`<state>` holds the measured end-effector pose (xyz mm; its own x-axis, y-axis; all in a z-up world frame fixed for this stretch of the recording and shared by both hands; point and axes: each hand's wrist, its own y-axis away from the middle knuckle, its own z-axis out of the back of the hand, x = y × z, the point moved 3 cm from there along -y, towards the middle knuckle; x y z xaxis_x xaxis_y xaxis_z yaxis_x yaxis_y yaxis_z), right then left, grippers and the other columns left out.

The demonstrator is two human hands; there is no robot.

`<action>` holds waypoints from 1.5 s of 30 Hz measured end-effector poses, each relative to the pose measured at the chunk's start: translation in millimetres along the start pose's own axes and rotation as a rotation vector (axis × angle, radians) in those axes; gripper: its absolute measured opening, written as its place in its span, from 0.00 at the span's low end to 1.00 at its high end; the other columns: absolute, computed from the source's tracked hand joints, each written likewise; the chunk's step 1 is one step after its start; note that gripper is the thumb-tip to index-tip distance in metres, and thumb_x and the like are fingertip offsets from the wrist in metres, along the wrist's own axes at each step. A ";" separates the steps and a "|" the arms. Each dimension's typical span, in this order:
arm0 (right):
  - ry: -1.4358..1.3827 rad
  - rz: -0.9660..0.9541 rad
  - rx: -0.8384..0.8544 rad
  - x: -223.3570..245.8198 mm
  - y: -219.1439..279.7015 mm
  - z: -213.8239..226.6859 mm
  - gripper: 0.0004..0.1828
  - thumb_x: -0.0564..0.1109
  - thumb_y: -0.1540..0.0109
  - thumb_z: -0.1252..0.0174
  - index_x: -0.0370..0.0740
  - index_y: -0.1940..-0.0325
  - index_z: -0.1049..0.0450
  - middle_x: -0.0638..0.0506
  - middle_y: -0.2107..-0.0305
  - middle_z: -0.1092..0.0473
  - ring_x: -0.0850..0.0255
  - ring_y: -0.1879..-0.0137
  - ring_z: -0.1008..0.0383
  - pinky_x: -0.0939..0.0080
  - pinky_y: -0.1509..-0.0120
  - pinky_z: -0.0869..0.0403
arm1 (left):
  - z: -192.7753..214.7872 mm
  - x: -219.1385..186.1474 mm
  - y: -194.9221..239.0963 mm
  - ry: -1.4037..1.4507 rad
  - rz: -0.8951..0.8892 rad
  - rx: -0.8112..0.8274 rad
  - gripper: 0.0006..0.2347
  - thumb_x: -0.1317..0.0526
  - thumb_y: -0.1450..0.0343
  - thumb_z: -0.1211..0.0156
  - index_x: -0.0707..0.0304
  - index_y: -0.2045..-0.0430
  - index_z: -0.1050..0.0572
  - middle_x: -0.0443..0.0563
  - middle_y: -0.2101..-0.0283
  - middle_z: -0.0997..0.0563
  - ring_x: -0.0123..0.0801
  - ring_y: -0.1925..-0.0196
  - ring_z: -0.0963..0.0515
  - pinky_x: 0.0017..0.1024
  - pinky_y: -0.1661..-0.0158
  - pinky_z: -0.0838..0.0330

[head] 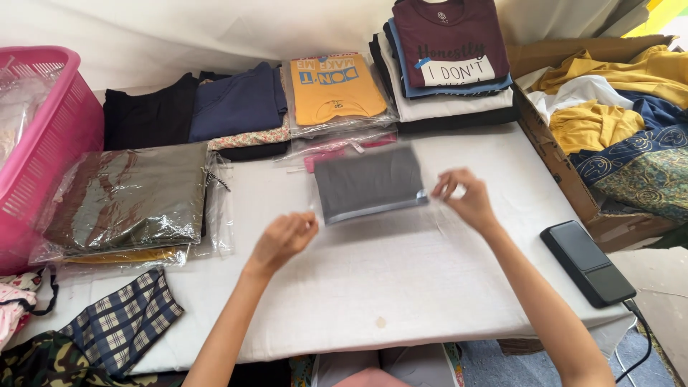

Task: The person folds several pairs of shorts and places each one into a clear plastic bag. They smooth the fabric and adjust the bags on a white table surface. The person handles olive green, dark gray, and black shorts sequentially.

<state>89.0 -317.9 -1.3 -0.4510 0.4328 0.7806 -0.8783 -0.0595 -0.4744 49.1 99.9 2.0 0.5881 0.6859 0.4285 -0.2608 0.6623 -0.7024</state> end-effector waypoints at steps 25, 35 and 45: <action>0.816 0.111 0.452 40.3 -14.6 -85.6 0.41 0.72 0.38 0.49 0.58 0.24 0.43 0.51 0.25 0.51 0.48 0.20 0.58 0.32 0.22 0.58 | -84.2 -68.4 -44.2 0.490 0.610 0.676 0.41 0.28 0.31 0.55 0.50 0.26 0.49 0.54 0.22 0.55 0.56 0.22 0.61 0.65 0.31 0.67; 0.717 0.038 0.491 18.0 -7.0 -92.5 0.47 0.78 0.39 0.54 0.60 0.20 0.50 0.51 0.22 0.58 0.48 0.17 0.64 0.34 0.20 0.61 | -89.3 -72.1 -35.0 0.519 0.680 0.676 0.44 0.26 0.34 0.53 0.48 0.25 0.52 0.52 0.20 0.60 0.64 0.21 0.65 0.73 0.33 0.67; 0.729 0.044 0.505 15.5 -3.8 -93.7 0.47 0.78 0.39 0.55 0.61 0.20 0.50 0.52 0.22 0.58 0.48 0.17 0.64 0.35 0.20 0.60 | -82.3 -72.7 -38.0 0.533 0.703 0.675 0.45 0.26 0.35 0.52 0.48 0.25 0.50 0.52 0.21 0.60 0.61 0.21 0.66 0.74 0.35 0.70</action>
<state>100.2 -226.7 -25.5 -0.4236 0.8759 0.2311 -0.9057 -0.4044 -0.1272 79.2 0.1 -49.2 0.3570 0.8630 -0.3575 -0.9335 0.3158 -0.1699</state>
